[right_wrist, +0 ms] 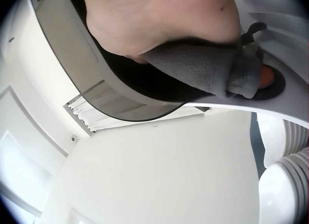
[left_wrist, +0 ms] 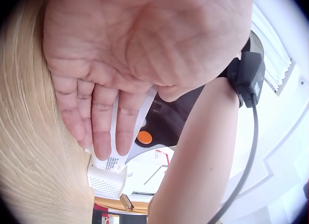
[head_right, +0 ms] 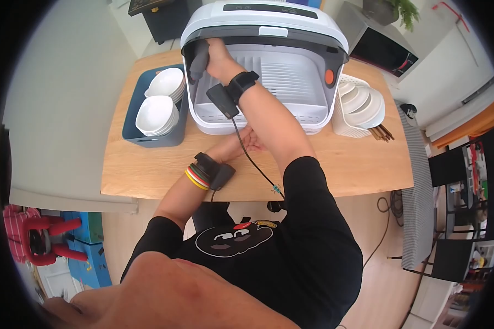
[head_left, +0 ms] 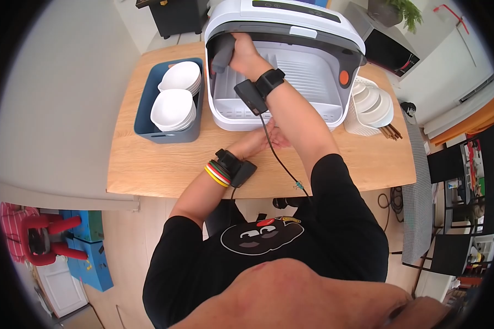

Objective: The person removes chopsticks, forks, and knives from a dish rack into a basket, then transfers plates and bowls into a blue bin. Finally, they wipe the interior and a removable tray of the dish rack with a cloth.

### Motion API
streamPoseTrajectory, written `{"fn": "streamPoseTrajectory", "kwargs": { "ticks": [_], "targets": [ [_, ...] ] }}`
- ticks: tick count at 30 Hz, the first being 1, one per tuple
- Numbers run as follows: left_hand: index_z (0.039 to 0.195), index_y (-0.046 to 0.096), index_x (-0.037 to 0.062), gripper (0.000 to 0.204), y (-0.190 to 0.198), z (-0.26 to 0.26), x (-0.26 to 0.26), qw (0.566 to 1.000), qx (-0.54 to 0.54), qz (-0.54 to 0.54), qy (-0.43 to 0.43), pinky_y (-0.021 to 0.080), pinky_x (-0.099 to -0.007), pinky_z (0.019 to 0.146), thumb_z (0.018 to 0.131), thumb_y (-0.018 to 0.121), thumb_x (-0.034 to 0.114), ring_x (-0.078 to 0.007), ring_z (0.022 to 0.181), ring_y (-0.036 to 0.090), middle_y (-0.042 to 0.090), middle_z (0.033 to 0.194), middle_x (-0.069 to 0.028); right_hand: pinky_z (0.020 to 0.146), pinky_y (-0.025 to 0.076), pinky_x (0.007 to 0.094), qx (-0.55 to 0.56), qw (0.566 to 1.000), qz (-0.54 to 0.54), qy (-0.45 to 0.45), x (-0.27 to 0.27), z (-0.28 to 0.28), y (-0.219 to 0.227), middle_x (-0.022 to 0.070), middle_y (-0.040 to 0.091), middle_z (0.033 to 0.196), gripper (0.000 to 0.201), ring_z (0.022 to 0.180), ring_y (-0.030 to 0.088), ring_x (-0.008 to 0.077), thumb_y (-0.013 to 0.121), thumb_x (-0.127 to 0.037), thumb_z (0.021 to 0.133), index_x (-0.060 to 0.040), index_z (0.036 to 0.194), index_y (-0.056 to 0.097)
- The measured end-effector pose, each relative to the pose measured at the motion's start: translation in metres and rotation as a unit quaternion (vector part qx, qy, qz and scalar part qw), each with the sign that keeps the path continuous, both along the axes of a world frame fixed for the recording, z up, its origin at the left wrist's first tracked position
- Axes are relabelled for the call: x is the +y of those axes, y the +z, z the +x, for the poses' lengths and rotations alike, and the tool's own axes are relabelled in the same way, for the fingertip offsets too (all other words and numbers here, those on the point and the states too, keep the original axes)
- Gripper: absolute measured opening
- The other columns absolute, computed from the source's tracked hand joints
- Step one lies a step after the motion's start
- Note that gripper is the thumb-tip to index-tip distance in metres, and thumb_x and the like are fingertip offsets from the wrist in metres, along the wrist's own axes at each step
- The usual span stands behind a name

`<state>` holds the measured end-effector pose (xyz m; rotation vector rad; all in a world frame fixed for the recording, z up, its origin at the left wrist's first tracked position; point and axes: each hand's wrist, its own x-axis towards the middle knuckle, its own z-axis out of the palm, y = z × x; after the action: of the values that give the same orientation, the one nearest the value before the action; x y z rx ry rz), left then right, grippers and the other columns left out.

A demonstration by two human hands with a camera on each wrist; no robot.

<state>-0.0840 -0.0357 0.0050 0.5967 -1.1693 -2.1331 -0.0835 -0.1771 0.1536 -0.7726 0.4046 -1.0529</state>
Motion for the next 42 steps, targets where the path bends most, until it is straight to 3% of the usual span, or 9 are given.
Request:
{"fn": "streamPoseTrajectory", "kwargs": {
  "ticks": [11,14,20,23,24,25,29,31,42],
  "targets": [
    [0.115,0.052,0.0031,0.065,-0.007,0.000,-0.001,1.000,-0.009,-0.018,-0.002,0.043,-0.0283,0.085,0.096,0.018,0.055,-0.0176,0.097,0.058,0.061,0.102,-0.0084,0.099,0.036,0.0404,-0.230,0.967,0.081,0.073,0.003,-0.028,0.004,0.0139,0.054,0.121,0.045,0.111,0.048,0.0300,0.034,-0.036,0.091,-0.0039,0.118,0.051],
    [0.114,0.052,0.0034,0.064,0.000,-0.003,0.002,1.000,-0.023,-0.001,0.021,0.043,-0.0282,0.086,0.096,0.018,0.055,-0.0168,0.096,0.057,0.060,0.101,-0.0075,0.101,0.033,0.0369,0.033,0.968,-0.246,-0.044,-0.018,-0.032,-0.023,0.0116,0.052,0.127,0.045,0.115,0.047,0.0280,0.034,-0.035,0.091,-0.0035,0.120,0.049],
    [0.109,0.056,0.0028,0.068,-0.001,0.000,0.001,1.000,-0.027,-0.008,0.005,0.043,-0.0273,0.086,0.095,0.019,0.058,-0.0143,0.097,0.056,0.060,0.100,-0.0067,0.101,0.032,0.0327,-0.011,0.953,-0.288,-0.092,-0.008,-0.057,-0.018,0.0062,0.051,0.130,0.045,0.116,0.046,0.0227,0.034,-0.033,0.090,-0.0038,0.121,0.049],
    [0.109,0.057,0.0007,0.072,-0.004,0.002,-0.001,1.000,-0.021,-0.005,-0.016,0.043,-0.0280,0.087,0.095,0.017,0.058,-0.0144,0.098,0.055,0.061,0.102,-0.0080,0.100,0.033,0.0253,0.448,0.745,-0.375,-0.322,0.004,-0.076,-0.008,-0.0040,0.062,0.117,0.042,0.111,0.052,0.0114,0.047,-0.040,0.084,-0.0142,0.115,0.057],
    [0.109,0.057,0.0007,0.072,-0.003,0.002,-0.001,1.000,-0.021,-0.004,-0.017,0.043,-0.0280,0.087,0.095,0.017,0.058,-0.0144,0.098,0.055,0.061,0.102,-0.0080,0.100,0.033,0.0257,0.156,0.935,-0.249,-0.200,0.011,-0.084,0.000,-0.0047,0.060,0.120,0.044,0.114,0.050,0.0113,0.046,-0.040,0.085,-0.0145,0.119,0.055],
    [0.110,0.057,-0.0002,0.073,-0.001,0.002,0.000,1.000,-0.016,-0.011,-0.024,0.043,-0.0285,0.088,0.095,0.016,0.058,-0.0151,0.099,0.056,0.061,0.102,-0.0087,0.100,0.033,0.0262,-0.159,0.982,-0.084,-0.048,0.018,-0.091,0.008,-0.0055,0.058,0.123,0.045,0.116,0.048,0.0112,0.045,-0.040,0.086,-0.0148,0.122,0.053],
    [0.111,0.057,-0.0015,0.075,0.004,0.001,0.002,0.999,-0.027,-0.019,-0.023,0.042,-0.0301,0.091,0.095,0.014,0.058,-0.0170,0.100,0.056,0.061,0.103,-0.0102,0.103,0.029,0.0449,-0.252,0.966,-0.035,-0.052,0.016,-0.115,0.010,0.0087,0.050,0.130,0.045,0.118,0.043,0.0282,0.033,-0.032,0.091,-0.0058,0.124,0.048],
    [0.111,0.056,-0.0003,0.074,0.004,0.001,0.002,0.999,-0.027,-0.024,-0.028,0.042,-0.0306,0.091,0.095,0.013,0.058,-0.0170,0.101,0.056,0.061,0.103,-0.0096,0.103,0.028,0.0461,-0.294,0.942,0.053,-0.152,0.042,-0.123,0.033,0.0089,0.047,0.132,0.045,0.120,0.042,0.0279,0.033,-0.032,0.091,-0.0062,0.124,0.048],
    [0.111,0.056,0.0006,0.075,0.010,0.002,0.004,0.998,-0.037,-0.042,-0.039,0.041,-0.0301,0.092,0.095,0.011,0.058,-0.0162,0.101,0.055,0.060,0.104,-0.0090,0.106,0.024,0.0496,-0.341,0.916,0.005,-0.211,0.049,-0.185,0.022,0.0135,0.042,0.137,0.046,0.127,0.036,0.0322,0.030,-0.027,0.092,-0.0036,0.129,0.043]
  ]
}}
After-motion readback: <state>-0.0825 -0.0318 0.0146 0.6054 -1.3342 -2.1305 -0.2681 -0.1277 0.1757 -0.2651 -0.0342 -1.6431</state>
